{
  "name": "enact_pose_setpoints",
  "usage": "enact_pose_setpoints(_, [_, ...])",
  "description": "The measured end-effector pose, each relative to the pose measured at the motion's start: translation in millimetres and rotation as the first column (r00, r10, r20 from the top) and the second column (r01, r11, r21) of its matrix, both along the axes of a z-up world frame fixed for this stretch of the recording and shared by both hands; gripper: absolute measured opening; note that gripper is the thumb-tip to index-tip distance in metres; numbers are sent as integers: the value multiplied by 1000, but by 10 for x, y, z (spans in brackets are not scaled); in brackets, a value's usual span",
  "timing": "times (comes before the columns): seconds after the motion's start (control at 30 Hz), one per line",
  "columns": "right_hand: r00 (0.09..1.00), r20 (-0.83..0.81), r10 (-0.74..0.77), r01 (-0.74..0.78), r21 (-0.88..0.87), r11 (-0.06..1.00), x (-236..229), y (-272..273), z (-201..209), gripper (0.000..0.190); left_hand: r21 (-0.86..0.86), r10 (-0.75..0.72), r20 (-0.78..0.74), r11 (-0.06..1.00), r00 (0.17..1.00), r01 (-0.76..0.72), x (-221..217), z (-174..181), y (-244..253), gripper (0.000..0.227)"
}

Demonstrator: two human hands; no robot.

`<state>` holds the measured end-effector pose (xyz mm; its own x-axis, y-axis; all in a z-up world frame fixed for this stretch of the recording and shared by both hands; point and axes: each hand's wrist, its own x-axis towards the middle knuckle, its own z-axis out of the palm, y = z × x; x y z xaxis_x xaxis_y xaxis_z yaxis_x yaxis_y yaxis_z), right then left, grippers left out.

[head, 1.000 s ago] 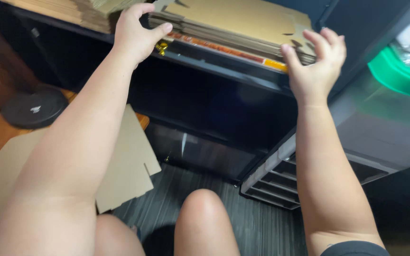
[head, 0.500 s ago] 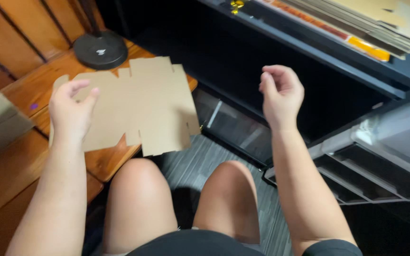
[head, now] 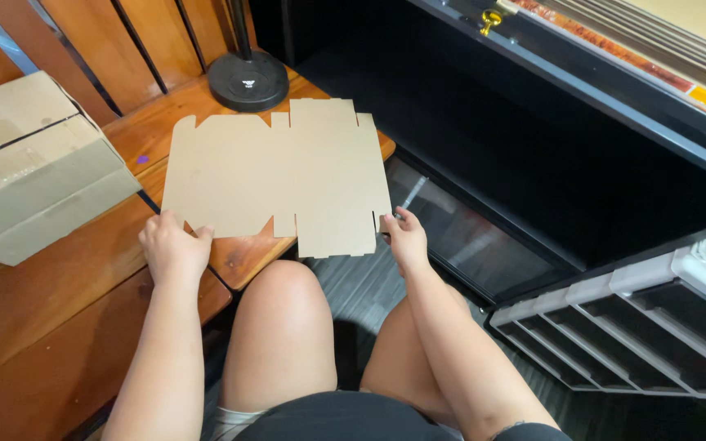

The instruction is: The person organizes flat cardboard pieces and stacks of plastic-wrapped items. They pick up the cardboard pieces from a wooden bench and place them on a shelf, then repeatedly pick up stacks of the wrapped items from the bench and place them on the same shelf.

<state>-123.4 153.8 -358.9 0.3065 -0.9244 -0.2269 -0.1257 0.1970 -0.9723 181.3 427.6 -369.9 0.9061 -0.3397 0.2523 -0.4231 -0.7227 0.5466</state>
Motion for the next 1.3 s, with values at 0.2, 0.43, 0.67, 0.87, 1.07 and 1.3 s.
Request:
enact_pose_setpoints(0.2, [990, 136, 23, -16, -52, 999, 84, -196, -361, 40, 60, 22, -135, 998, 991, -14, 22, 311, 35, 66])
enact_pose_setpoints(0.43, [992, 123, 9, -7, -15, 1000, 49, -426, -569, 39, -12, 105, -264, 994, 959, -112, 250, 206, 127, 65])
enact_pose_setpoints(0.67, [995, 65, -72, 71, 22, 997, -42, -183, -81, 13, -230, 148, -692, 882, 706, -410, -26, 861, 194, 23])
enact_pose_setpoints(0.87, [998, 3, -59, 59, 7, 998, -35, -159, -19, 14, -286, 103, -708, 862, 699, -418, 59, 712, 196, 21])
enact_pose_setpoints(1.07, [998, -14, -63, 64, 13, 998, -41, -144, 1, 16, -388, 9, -636, 860, 771, -330, 238, 340, 221, 22])
enact_pose_setpoints(1.3, [988, 105, -112, 114, -16, 993, -38, -201, -97, 8, -585, -212, -493, 799, 844, -141, 457, -149, 321, 33])
